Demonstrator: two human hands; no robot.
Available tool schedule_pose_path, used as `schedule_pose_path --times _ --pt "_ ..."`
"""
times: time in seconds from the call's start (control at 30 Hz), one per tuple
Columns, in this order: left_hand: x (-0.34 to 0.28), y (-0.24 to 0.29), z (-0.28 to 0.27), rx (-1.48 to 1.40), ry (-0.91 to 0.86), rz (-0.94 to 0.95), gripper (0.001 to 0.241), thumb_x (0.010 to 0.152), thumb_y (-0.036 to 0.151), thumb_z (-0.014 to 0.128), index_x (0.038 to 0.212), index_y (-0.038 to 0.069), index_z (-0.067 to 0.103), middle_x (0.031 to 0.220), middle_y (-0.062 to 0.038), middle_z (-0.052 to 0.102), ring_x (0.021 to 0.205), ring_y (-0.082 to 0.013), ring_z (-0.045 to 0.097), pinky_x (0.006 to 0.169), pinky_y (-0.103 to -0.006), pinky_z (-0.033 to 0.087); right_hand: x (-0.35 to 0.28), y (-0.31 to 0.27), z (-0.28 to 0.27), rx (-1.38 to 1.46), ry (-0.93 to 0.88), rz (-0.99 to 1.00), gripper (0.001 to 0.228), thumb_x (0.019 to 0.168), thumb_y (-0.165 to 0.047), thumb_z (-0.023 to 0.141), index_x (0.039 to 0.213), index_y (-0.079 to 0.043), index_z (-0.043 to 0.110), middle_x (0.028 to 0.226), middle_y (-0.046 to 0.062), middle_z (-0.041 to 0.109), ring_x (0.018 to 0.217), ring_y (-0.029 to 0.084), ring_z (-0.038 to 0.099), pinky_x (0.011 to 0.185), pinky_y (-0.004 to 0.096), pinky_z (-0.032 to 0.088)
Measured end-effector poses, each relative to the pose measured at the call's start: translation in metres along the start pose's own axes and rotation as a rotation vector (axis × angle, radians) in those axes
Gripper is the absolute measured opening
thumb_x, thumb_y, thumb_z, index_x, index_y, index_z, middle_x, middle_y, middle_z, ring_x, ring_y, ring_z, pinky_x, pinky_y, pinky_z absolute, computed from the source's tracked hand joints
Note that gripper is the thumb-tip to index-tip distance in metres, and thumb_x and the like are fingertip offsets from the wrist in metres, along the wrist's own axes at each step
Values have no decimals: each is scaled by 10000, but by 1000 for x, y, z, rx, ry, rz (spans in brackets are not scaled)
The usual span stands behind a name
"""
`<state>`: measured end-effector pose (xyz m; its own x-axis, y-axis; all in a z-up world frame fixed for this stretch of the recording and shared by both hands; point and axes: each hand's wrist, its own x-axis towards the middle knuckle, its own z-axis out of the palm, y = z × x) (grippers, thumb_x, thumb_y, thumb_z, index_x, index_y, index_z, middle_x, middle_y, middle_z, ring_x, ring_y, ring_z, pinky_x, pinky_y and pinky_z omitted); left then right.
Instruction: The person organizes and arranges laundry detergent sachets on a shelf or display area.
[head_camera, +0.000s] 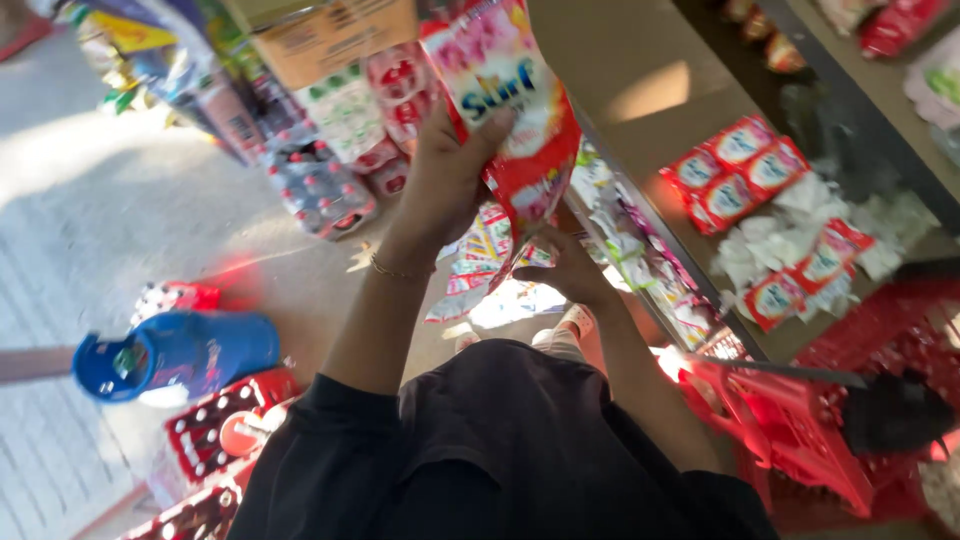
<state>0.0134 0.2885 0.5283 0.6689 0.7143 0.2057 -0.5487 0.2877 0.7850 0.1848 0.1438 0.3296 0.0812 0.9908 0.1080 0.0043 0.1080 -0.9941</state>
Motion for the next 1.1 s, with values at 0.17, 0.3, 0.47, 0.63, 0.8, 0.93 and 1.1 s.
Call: schedule_pose_path --times 0.17,0.3,0.47,0.63,0.8,0.93,1.1 --pt "-22 47 -66 -130 141 201 267 1065 45 639 1316 1 560 1229 -120 708 1082 -208 725 934 -397 639 6 -14 40 -44 -246 110 298 897 5 824 1175 -15 717 1228 76 744 1214 190 661 1075 403 530" --pt "-57 44 -132 -211 396 84 228 1027 127 640 1223 14 615 1125 -107 734 982 -221 744 844 -388 646 0 -44 68 21 -251 66 292 909 23 779 1195 -21 737 1187 80 748 1124 162 665 987 360 543" --pt "-94 6 -181 -415 511 -43 206 1027 210 661 1157 50 667 1080 -126 760 926 -233 749 810 -366 619 2 -58 81 248 -283 -53 372 922 28 750 1277 -35 659 1256 73 707 1211 163 648 1061 352 543" --pt "-110 -38 -207 -650 552 26 222 992 136 643 1171 4 648 1098 -138 747 974 -236 758 885 -375 644 15 -70 91 130 -318 230 451 856 -43 791 1280 -1 641 1157 76 715 1082 149 674 938 341 571" --pt "-112 -41 -185 -460 493 30 267 1008 58 652 1264 -13 622 1173 -138 736 1031 -234 741 936 -381 615 10 -37 78 137 -179 236 362 951 -102 784 1274 38 701 1161 106 741 1020 152 686 909 342 570" --pt "-118 -53 -173 -386 519 -133 347 1008 180 642 1277 -34 592 1196 -174 718 1048 -281 722 905 -464 620 17 -76 83 276 -116 67 391 908 -73 781 1284 -26 684 1241 62 706 1113 130 670 1000 327 543" --pt "-156 -64 -115 395 801 -203 544 989 238 665 1460 97 432 1383 -93 610 1237 -298 616 998 -447 538 15 -62 73 321 -114 -7 337 951 -14 773 1279 -4 697 1275 59 678 1214 151 639 1098 348 505"
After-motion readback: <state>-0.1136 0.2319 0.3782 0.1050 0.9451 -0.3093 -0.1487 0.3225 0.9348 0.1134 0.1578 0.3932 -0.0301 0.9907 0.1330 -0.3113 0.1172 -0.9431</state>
